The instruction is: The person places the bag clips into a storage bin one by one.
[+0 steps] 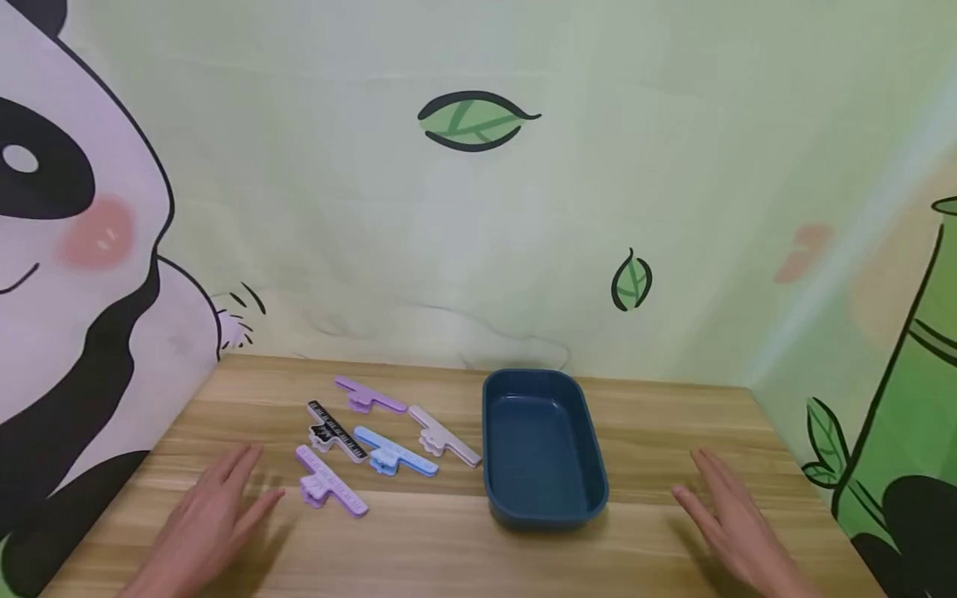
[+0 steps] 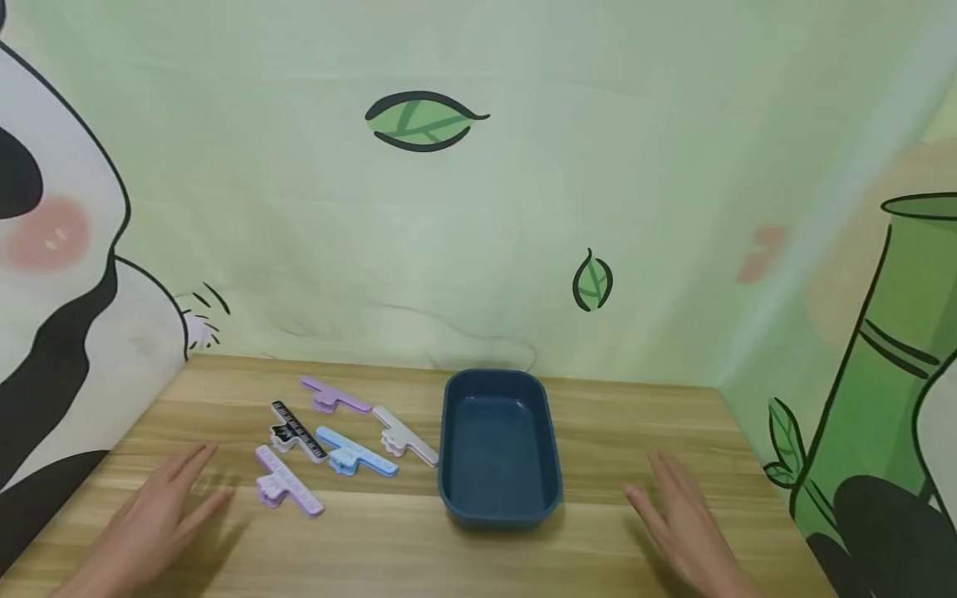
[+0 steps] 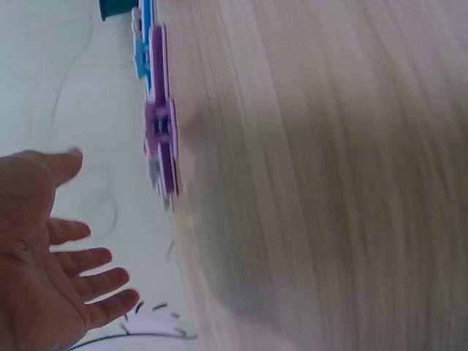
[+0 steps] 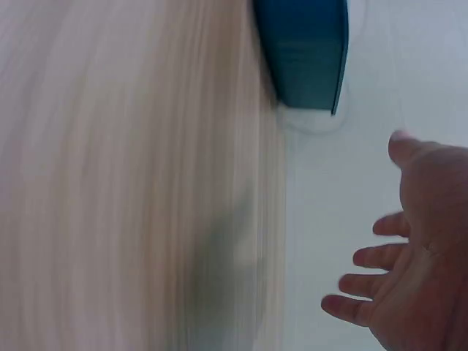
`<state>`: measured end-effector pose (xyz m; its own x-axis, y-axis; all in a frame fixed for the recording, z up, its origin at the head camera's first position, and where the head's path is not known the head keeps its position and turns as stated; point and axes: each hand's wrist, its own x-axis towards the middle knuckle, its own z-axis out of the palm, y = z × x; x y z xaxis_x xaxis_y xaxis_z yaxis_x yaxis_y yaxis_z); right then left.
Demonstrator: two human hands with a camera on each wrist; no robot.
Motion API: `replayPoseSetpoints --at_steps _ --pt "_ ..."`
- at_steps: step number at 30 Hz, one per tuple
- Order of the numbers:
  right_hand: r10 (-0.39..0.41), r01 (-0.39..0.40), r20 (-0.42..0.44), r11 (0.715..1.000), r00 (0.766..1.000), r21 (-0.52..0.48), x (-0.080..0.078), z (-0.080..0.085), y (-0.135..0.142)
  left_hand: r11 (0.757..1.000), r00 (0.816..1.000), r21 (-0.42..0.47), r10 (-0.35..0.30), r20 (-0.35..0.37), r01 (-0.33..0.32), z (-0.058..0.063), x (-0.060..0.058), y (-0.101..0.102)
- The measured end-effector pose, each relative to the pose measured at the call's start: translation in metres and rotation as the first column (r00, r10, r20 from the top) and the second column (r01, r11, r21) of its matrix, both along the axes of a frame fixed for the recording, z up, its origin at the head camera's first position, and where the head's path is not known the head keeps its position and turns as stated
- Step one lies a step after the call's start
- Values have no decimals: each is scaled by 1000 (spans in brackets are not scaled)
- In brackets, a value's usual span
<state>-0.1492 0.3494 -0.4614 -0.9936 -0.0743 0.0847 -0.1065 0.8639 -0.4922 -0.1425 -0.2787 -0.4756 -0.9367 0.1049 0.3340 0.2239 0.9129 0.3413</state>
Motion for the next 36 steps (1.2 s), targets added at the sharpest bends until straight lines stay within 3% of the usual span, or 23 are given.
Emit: replayPoseSetpoints --at_steps 3,7,10,13,16,18,22,27,33,36 --pt "-39 38 -11 995 999 -91 -4 6 -12 994 998 101 34 57 -39 2 -4 9" --pt "-85 79 -17 968 996 -238 -13 12 -29 966 985 237 65 160 -102 6 -11 20" --pt "-124 131 45 919 991 -371 -21 16 -42 943 974 302 78 215 -142 8 -15 27" --pt "-153 196 126 848 980 -492 -28 18 -55 922 961 345 85 263 -176 7 -17 34" --pt "-167 230 162 790 973 -569 -33 18 -68 903 950 377 93 299 -206 6 -18 41" --pt "-168 235 167 768 971 -596 -36 16 -75 890 943 396 98 319 -227 5 -20 45" --pt "-168 238 170 745 971 -623 -40 12 -87 873 928 410 113 355 -263 2 -23 50" --pt "-165 234 167 736 972 -635 -47 6 -98 864 927 420 125 355 -277 -4 -27 52" --pt "-184 251 170 713 968 -655 -53 1 -106 872 929 405 130 346 -273 -7 -31 52" --pt "-172 242 170 716 970 -655 -55 -1 -109 877 926 395 131 353 -275 -9 -32 50"
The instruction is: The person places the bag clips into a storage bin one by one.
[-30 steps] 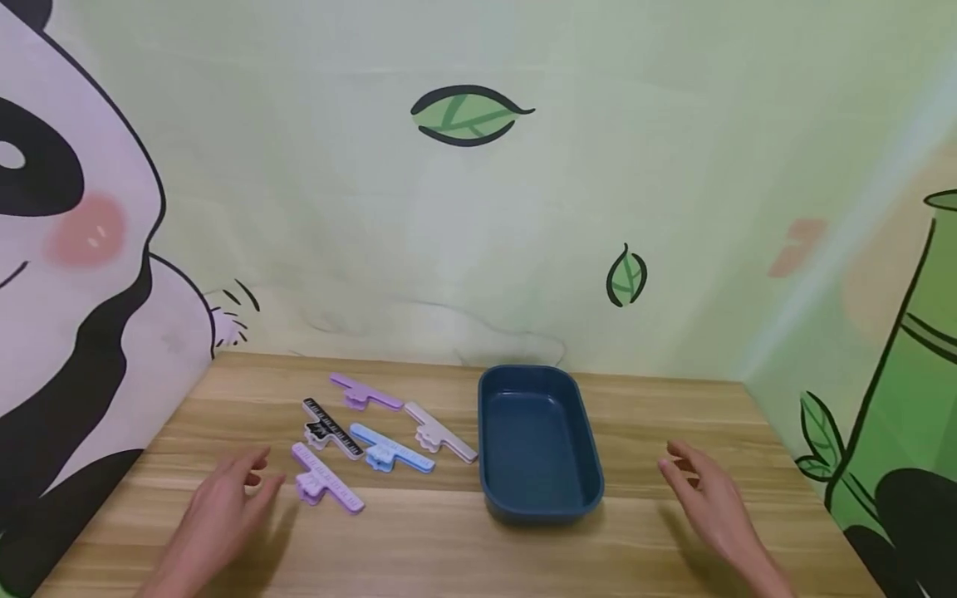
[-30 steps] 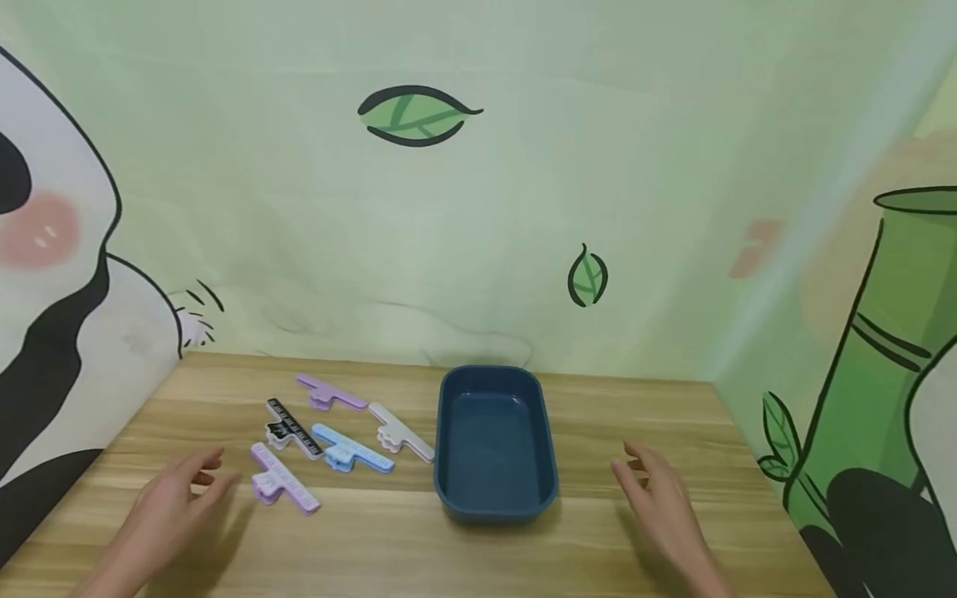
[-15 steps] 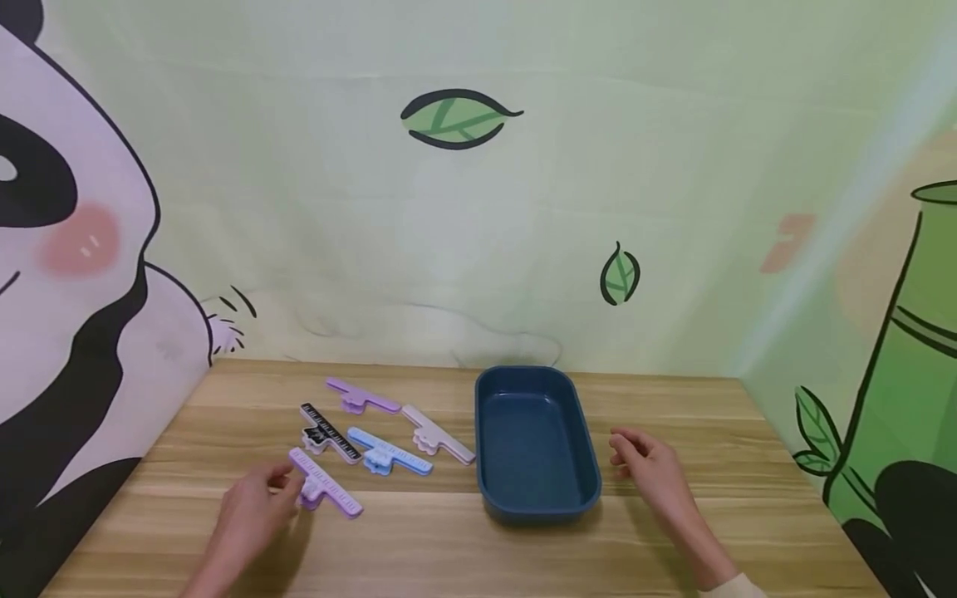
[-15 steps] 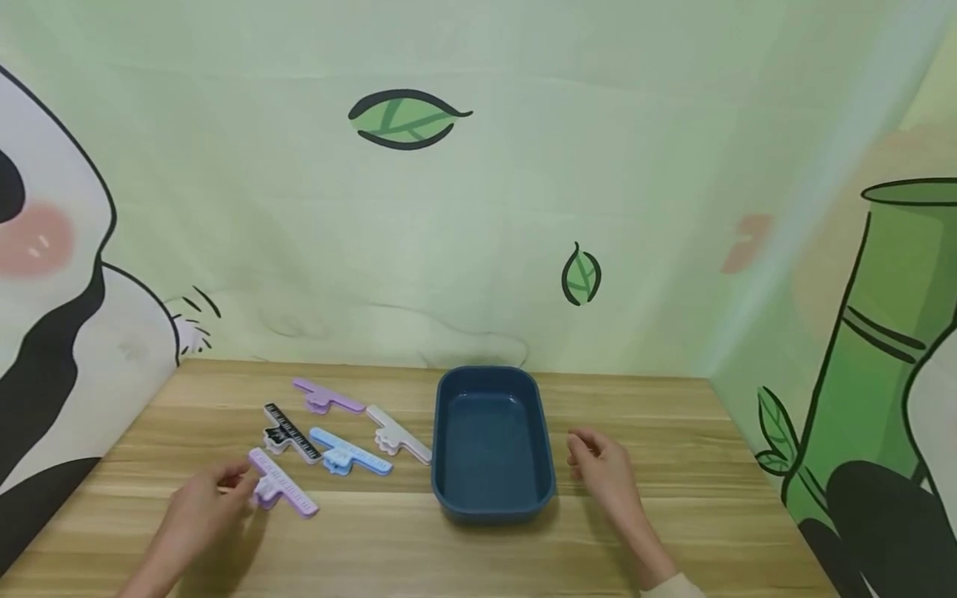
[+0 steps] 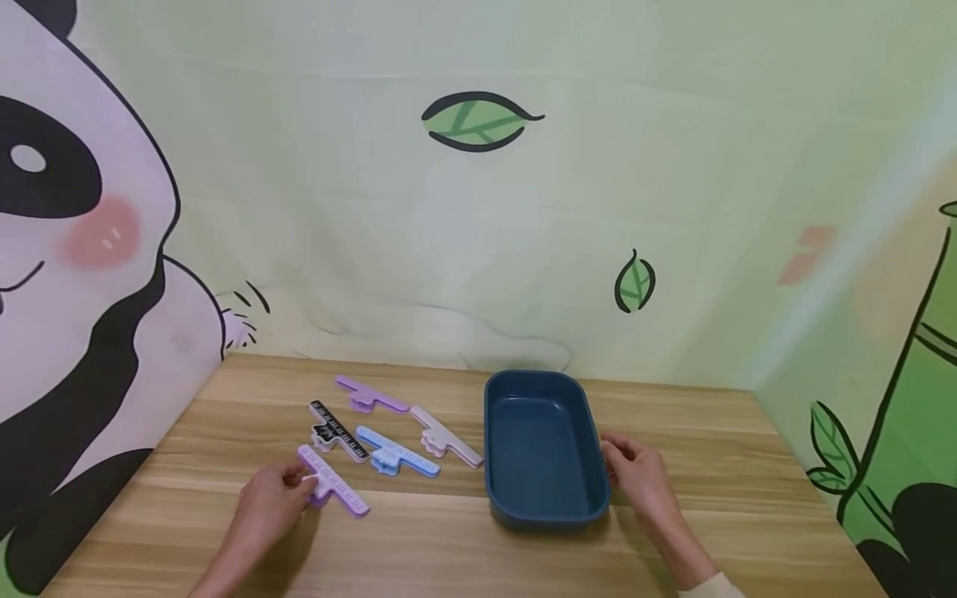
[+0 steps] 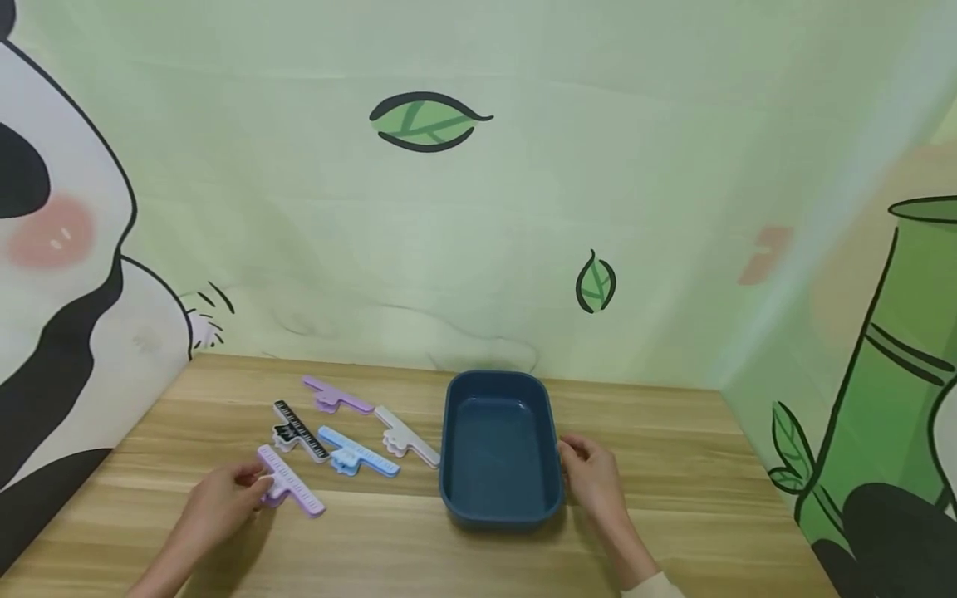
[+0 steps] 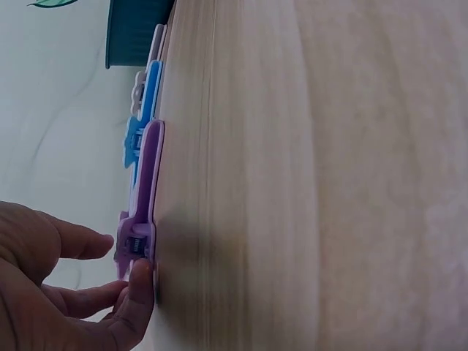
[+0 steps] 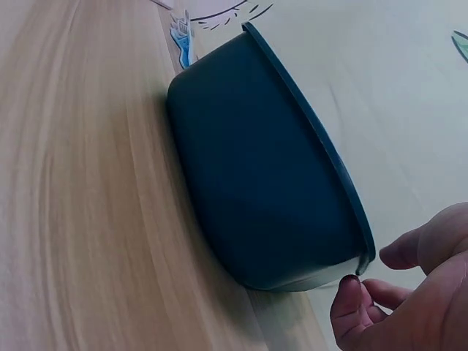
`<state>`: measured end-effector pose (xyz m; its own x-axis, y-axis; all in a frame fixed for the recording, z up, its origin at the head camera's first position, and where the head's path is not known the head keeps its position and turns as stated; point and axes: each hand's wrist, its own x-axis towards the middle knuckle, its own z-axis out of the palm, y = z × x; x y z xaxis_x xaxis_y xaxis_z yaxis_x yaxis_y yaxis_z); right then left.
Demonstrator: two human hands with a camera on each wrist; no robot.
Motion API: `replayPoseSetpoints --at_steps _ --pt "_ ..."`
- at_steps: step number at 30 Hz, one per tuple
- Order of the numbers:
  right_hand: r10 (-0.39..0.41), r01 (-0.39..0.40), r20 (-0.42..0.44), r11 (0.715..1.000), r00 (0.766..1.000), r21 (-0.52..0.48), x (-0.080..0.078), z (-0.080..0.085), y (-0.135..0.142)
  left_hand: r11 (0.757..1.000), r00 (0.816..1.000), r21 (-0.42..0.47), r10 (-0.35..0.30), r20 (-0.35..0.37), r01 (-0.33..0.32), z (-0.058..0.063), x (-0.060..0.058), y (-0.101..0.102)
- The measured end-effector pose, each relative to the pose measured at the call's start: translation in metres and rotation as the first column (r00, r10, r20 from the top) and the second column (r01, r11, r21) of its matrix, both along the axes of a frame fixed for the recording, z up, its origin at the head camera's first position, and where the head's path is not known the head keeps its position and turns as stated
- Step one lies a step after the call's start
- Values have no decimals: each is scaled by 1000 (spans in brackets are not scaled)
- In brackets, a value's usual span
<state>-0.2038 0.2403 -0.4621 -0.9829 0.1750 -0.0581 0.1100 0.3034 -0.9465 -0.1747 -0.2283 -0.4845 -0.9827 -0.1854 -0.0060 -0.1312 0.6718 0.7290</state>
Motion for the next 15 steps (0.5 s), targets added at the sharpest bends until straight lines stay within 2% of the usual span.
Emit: replayPoseSetpoints --at_steps 7,15 --pt "20 -21 6 1000 1000 13 0 -6 -2 1000 1000 -3 -22 19 22 0 1 1" --pt "27 -27 -1 998 1000 49 1 -5 -4 998 998 -20 -54 36 55 -1 1 2"
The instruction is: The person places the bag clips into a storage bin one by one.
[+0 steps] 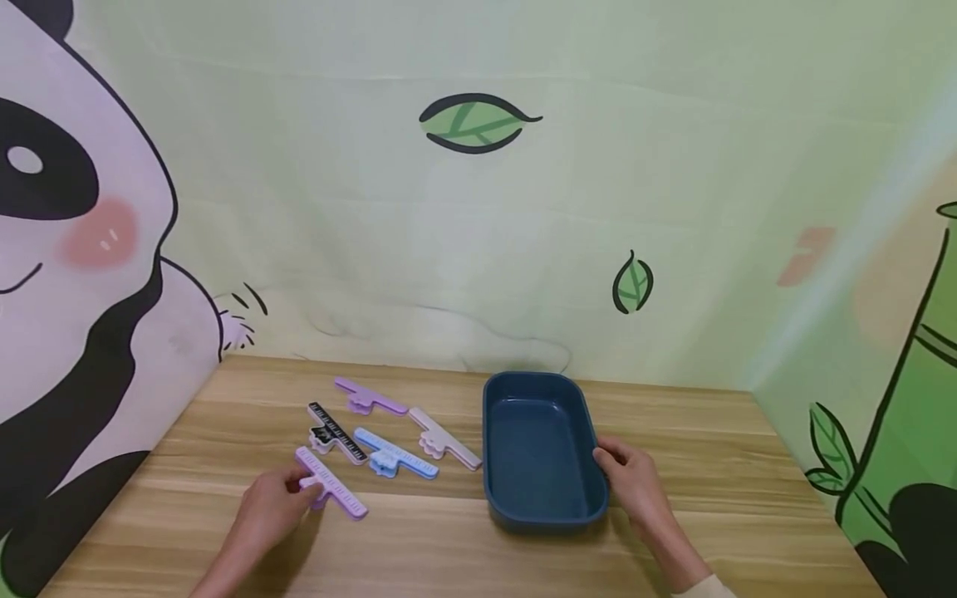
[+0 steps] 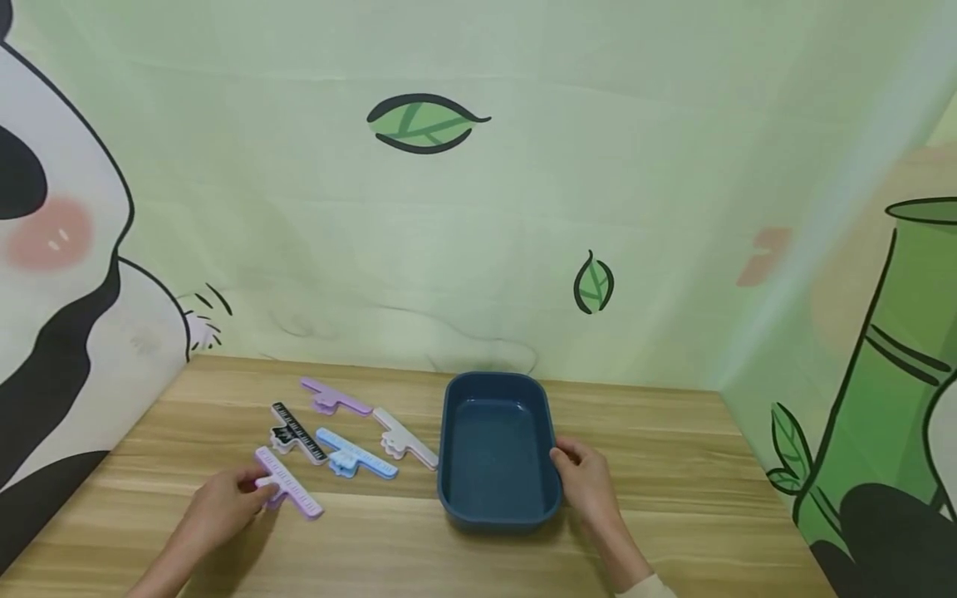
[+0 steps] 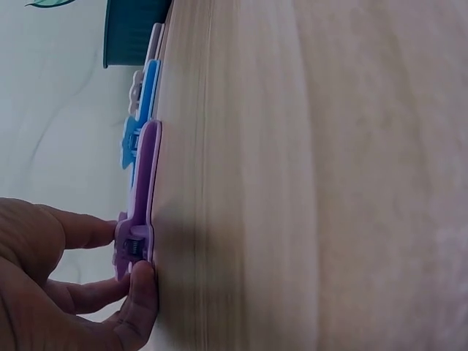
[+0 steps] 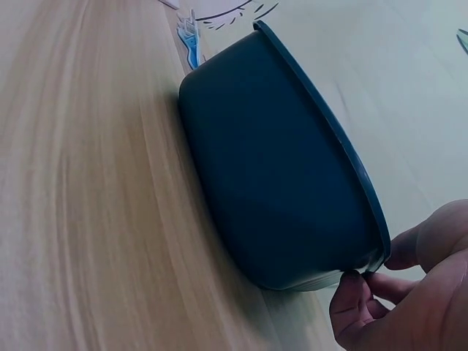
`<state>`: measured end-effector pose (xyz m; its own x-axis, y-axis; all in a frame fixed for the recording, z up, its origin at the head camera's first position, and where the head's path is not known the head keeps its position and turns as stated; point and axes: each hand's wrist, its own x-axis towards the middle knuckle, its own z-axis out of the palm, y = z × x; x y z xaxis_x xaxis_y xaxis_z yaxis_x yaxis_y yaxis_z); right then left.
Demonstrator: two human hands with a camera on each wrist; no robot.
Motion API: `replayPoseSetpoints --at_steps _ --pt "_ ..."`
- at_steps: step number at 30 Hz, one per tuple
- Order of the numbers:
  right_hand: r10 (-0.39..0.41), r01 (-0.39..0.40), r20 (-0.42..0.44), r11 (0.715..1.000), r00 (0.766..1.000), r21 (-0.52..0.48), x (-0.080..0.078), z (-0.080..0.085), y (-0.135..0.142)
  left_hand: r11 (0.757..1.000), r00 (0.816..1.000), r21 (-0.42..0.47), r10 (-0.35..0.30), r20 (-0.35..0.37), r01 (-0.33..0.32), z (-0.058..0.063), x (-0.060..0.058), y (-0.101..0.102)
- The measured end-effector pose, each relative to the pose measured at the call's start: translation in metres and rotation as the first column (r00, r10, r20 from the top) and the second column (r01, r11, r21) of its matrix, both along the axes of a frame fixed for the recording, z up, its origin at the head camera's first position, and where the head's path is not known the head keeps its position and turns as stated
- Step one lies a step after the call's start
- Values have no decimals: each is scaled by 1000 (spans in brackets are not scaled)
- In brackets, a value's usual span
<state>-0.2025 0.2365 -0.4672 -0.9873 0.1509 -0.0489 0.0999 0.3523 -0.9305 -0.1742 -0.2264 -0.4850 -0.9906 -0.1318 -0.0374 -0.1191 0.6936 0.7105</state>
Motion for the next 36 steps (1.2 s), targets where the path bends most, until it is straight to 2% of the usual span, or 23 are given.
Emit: replayPoseSetpoints --at_steps 6,15,22,33,36 --pt "12 -11 -13 999 1000 37 0 0 0 1000 1000 -3 -17 4 17 0 0 2" --pt "21 -20 -16 997 1000 74 2 -2 -1 999 998 -36 -41 -41 40 -2 2 4" --pt "24 -23 -11 997 1000 80 1 -2 -1 999 999 -40 -34 -38 33 -3 3 4" --pt "22 -22 5 999 1000 49 1 2 0 999 998 -24 -22 61 24 10 4 -1" --pt "20 -21 11 999 1000 43 1 3 1 1000 998 -2 -25 52 25 16 5 -3"
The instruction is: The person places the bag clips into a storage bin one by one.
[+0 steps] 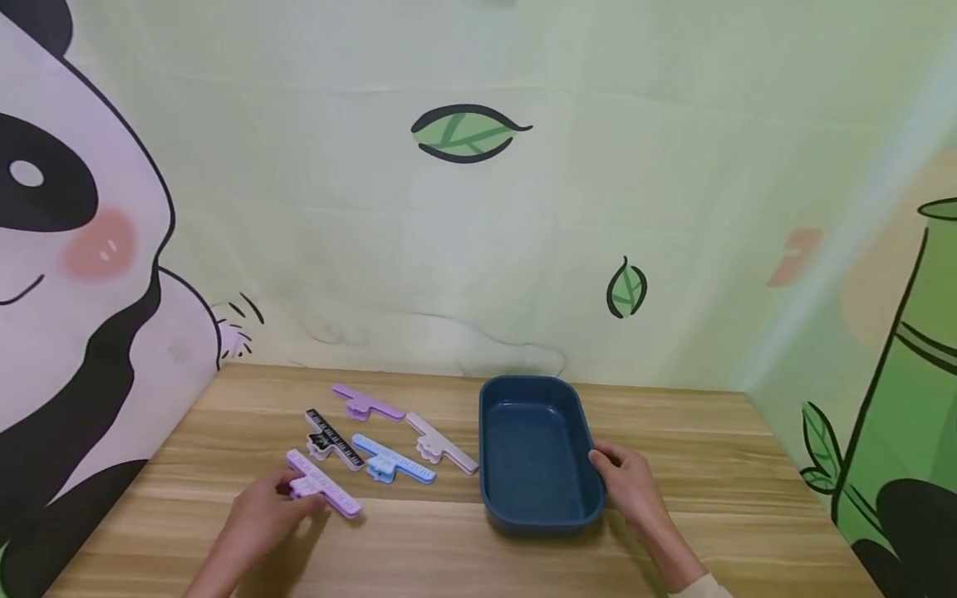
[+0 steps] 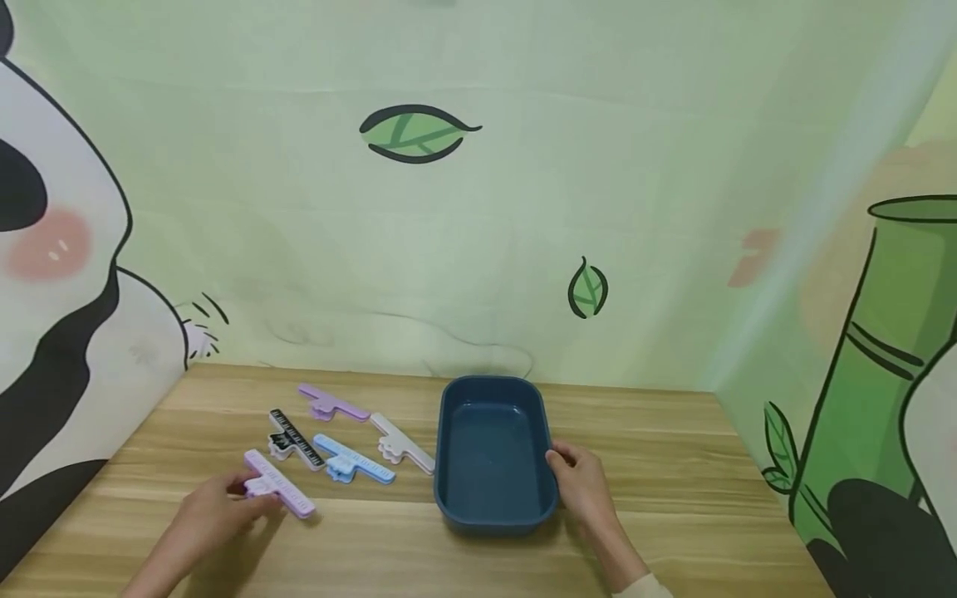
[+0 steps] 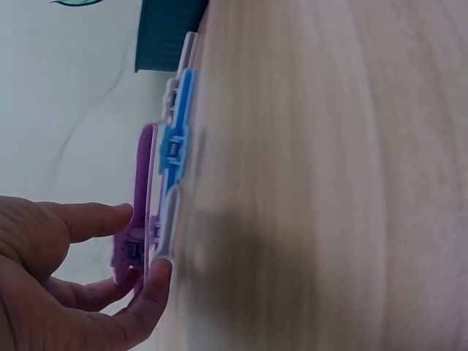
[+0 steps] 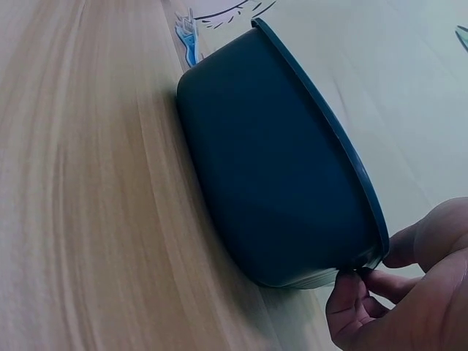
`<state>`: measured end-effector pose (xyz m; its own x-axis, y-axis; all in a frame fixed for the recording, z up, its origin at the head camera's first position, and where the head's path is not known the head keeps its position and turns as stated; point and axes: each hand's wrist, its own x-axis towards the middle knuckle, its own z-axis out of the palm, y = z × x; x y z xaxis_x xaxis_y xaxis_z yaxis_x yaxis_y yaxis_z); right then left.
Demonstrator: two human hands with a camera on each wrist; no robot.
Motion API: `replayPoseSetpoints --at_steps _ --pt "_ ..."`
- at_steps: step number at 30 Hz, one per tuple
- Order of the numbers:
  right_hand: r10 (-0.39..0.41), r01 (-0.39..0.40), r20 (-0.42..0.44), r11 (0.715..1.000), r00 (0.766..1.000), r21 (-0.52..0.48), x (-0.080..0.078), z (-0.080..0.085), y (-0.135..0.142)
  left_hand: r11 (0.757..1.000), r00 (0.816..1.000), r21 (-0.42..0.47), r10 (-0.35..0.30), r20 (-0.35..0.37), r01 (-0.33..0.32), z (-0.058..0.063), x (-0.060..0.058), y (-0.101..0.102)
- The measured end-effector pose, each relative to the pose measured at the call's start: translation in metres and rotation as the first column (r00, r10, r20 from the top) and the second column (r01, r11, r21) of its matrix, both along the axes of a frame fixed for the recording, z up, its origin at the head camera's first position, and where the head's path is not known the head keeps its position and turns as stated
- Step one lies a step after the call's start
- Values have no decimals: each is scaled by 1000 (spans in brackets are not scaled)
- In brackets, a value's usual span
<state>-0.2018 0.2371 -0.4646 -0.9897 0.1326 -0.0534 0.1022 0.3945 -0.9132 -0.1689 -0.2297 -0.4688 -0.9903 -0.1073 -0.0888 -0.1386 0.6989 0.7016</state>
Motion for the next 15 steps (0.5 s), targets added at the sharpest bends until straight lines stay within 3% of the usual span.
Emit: replayPoseSetpoints --at_steps 4,11,15 --pt "4 -4 1 1000 1000 1 0 0 1 1000 999 15 -7 -42 7 8 1 -3" --pt "11 -11 1 1000 1000 15 0 -1 1 999 1000 53 1 -15 -1 23 -1 -6" --pt "13 -13 1 1000 1000 26 0 -1 1 998 999 55 -8 -35 10 33 1 -6"
